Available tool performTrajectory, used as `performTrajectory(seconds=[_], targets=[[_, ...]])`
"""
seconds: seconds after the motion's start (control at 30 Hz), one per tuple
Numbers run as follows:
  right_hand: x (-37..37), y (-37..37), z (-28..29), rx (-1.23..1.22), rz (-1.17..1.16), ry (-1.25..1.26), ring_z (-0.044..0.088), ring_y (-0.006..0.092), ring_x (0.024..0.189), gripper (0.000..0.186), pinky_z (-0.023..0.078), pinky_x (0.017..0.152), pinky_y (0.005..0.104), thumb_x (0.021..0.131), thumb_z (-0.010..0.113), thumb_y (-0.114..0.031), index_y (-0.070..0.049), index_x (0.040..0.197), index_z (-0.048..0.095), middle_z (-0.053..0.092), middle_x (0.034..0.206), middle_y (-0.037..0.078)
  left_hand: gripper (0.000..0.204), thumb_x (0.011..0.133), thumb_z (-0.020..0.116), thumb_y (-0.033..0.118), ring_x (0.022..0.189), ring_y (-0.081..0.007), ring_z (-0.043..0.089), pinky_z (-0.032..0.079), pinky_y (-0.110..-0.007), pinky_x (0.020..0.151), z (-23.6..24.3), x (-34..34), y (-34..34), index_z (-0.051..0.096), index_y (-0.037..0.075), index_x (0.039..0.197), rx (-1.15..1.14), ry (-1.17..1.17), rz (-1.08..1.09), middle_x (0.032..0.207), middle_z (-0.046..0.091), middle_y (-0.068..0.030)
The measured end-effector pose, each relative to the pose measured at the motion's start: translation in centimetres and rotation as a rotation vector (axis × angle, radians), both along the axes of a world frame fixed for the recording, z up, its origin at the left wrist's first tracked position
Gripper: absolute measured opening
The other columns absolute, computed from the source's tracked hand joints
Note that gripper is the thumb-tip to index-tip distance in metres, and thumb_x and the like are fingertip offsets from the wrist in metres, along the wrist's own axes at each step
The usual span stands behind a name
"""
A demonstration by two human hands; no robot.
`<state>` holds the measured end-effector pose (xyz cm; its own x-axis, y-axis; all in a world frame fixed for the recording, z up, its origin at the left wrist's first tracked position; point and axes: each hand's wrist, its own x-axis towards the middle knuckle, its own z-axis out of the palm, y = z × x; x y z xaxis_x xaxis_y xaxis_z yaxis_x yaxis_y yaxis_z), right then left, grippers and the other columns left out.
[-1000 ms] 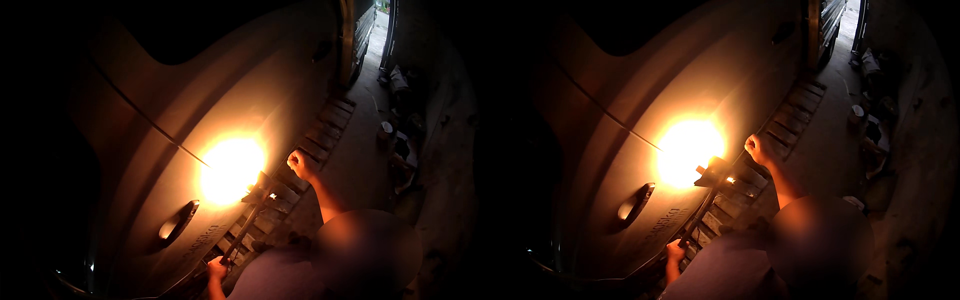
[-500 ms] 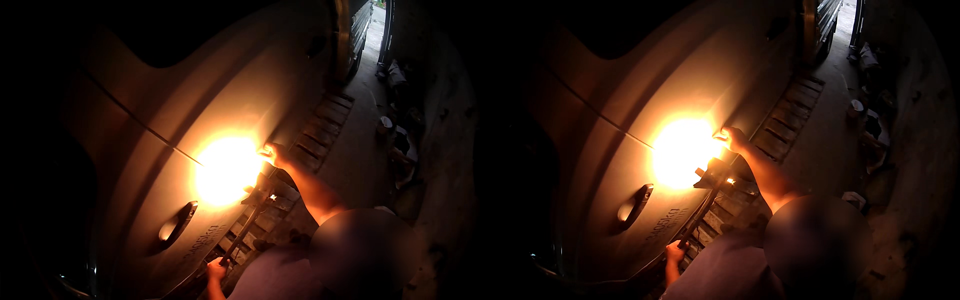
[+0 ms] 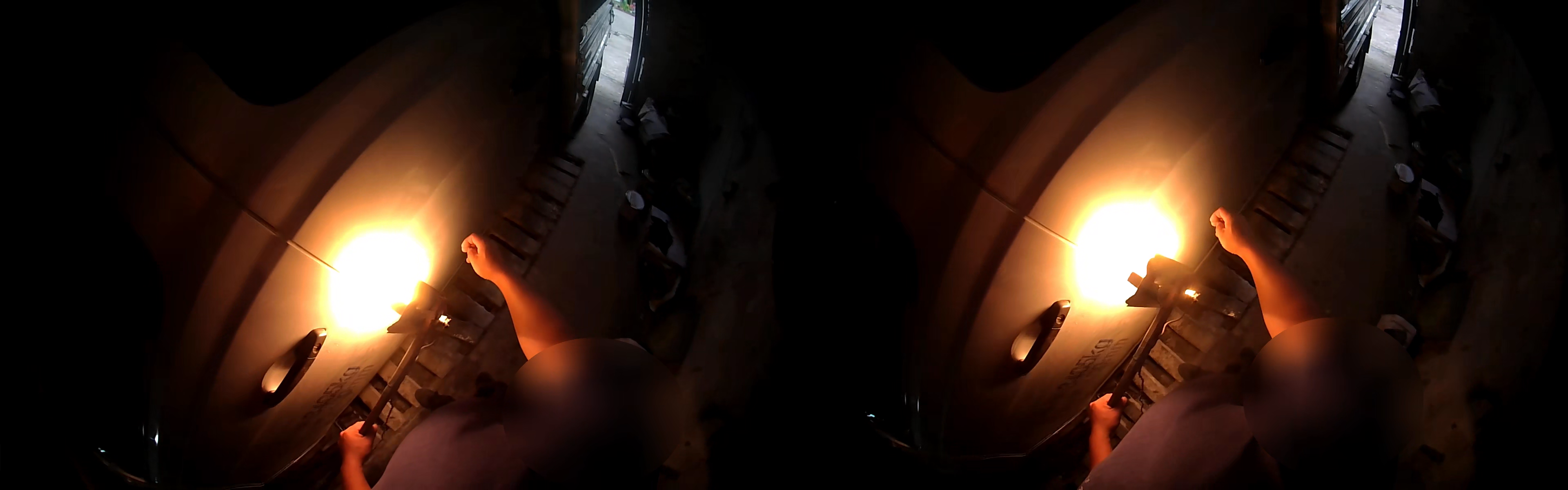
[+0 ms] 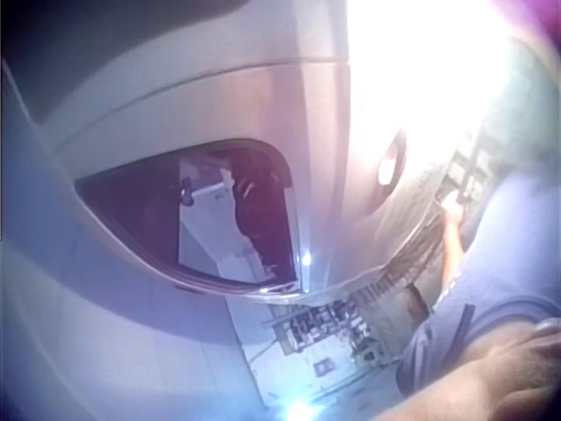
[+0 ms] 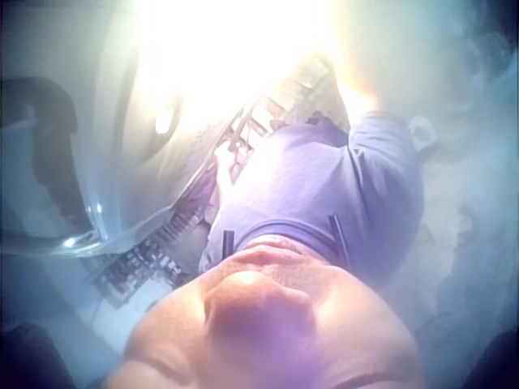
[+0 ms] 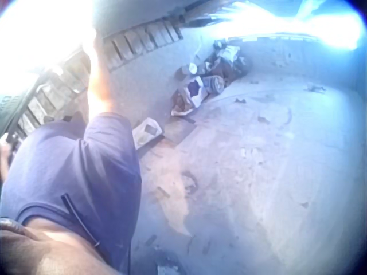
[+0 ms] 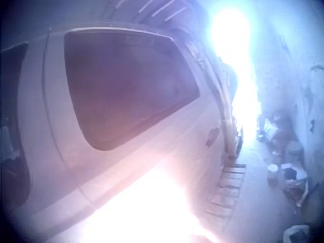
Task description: The person uses a portable inspection light to examine the surface of a silver car's front fender and door. They move the light source along the panel and use their hand to feel the surface, checking for imperfections or alignment issues.
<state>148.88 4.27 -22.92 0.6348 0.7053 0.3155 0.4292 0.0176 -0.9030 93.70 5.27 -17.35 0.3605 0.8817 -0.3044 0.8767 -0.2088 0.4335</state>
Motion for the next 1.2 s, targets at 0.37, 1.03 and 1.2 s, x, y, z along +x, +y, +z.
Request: performTrajectory(seconds=[0.37, 1.03, 1.2], targets=[[-3.2, -2.1, 4.6, -0.144, 0.099, 0.113, 0.061, 0.0129, 0.06, 0.011, 0.051, 0.059, 0.0289, 0.094, 0.053, -0.01, -0.003, 0.098, 0.061, 0.067, 0.08, 0.006, 0.031, 0.077, 0.075, 0.038, 0.074, -0.0275, 0.069, 0.051, -0.039, 0.066, -0.8, 0.1, 1.1, 0.074, 0.01, 0.092, -0.031, -0.021, -0.026, 0.075, 0.068, -0.0136], [-0.5, 1.1, 5.1, 0.05, 0.23, 0.959, 0.05, 0.0104, 0.059, 0.008, 0.046, 0.058, 0.0259, 0.09, 0.06, -0.015, -0.008, 0.089, 0.058, 0.055, 0.074, 0.001, 0.032, 0.076, 0.075, 0.04, 0.079, -0.0299, 0.07, 0.052, -0.04, 0.069, -0.6, 0.4, 0.4, 0.074, 0.013, 0.095, -0.025, 0.012, -0.013, 0.081, 0.07, -0.0135], [-0.9, -0.9, 3.6, -0.156, 0.186, 0.694, 0.054, 0.0098, 0.064, 0.028, 0.047, 0.06, 0.027, 0.089, 0.067, -0.034, -0.007, 0.086, 0.06, 0.058, 0.072, 0.0, 0.028, 0.077, 0.075, 0.035, 0.072, -0.022, 0.065, 0.05, -0.037, 0.064, -1.6, 0.0, 0.8, 0.072, 0.009, 0.088, -0.003, -0.05, -0.023, 0.073, 0.067, -0.0097]])
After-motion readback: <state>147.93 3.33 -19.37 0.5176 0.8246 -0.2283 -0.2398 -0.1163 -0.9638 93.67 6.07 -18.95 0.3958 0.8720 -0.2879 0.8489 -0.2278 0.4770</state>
